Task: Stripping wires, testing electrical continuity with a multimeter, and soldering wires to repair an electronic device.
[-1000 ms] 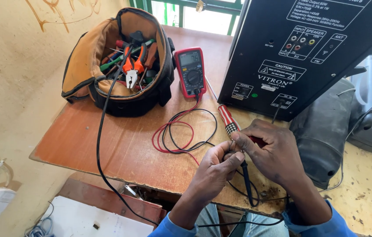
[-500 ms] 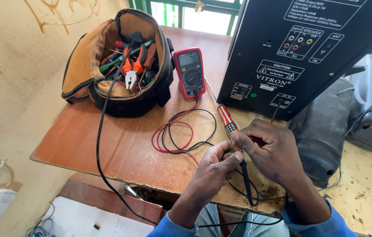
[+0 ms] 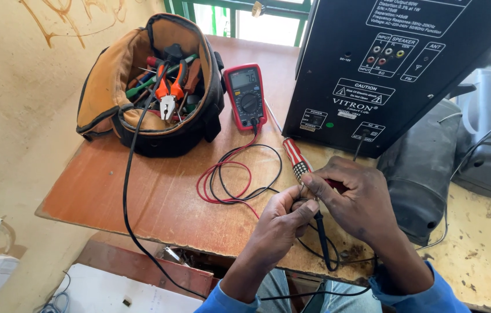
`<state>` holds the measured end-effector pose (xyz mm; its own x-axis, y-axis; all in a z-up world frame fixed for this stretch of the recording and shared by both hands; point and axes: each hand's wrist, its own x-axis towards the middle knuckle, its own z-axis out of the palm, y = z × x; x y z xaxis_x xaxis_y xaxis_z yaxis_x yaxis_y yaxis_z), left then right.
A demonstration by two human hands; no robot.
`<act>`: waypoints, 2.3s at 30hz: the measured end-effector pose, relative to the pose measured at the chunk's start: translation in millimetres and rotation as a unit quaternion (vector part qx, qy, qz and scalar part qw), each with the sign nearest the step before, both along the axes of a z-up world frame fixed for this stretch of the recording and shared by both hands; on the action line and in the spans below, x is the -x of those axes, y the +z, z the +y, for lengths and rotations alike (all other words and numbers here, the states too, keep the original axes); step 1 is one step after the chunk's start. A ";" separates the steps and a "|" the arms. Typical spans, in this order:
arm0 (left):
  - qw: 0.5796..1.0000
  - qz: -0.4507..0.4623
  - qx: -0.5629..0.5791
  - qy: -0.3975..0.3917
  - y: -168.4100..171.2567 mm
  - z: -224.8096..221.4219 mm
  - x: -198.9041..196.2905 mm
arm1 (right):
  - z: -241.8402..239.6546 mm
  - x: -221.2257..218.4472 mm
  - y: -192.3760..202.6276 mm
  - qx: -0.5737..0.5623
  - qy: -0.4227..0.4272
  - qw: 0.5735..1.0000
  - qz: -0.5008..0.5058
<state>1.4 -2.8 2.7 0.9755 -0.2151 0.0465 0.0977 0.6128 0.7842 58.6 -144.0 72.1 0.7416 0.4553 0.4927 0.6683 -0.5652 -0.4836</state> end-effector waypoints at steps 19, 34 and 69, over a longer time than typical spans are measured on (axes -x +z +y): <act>0.973 0.109 0.122 0.162 -1.4 -3.8 17.5 | -22.3 20.1 36.2 0.116 0.005 0.968 0.223; 0.979 -0.154 0.120 0.057 -61.8 -57.6 78.9 | 129.4 -57.0 -43.2 0.141 0.208 0.956 -0.152; 0.928 -0.122 -0.336 0.104 69.8 -129.5 17.4 | -146.5 44.0 34.7 -0.203 -0.082 0.969 0.111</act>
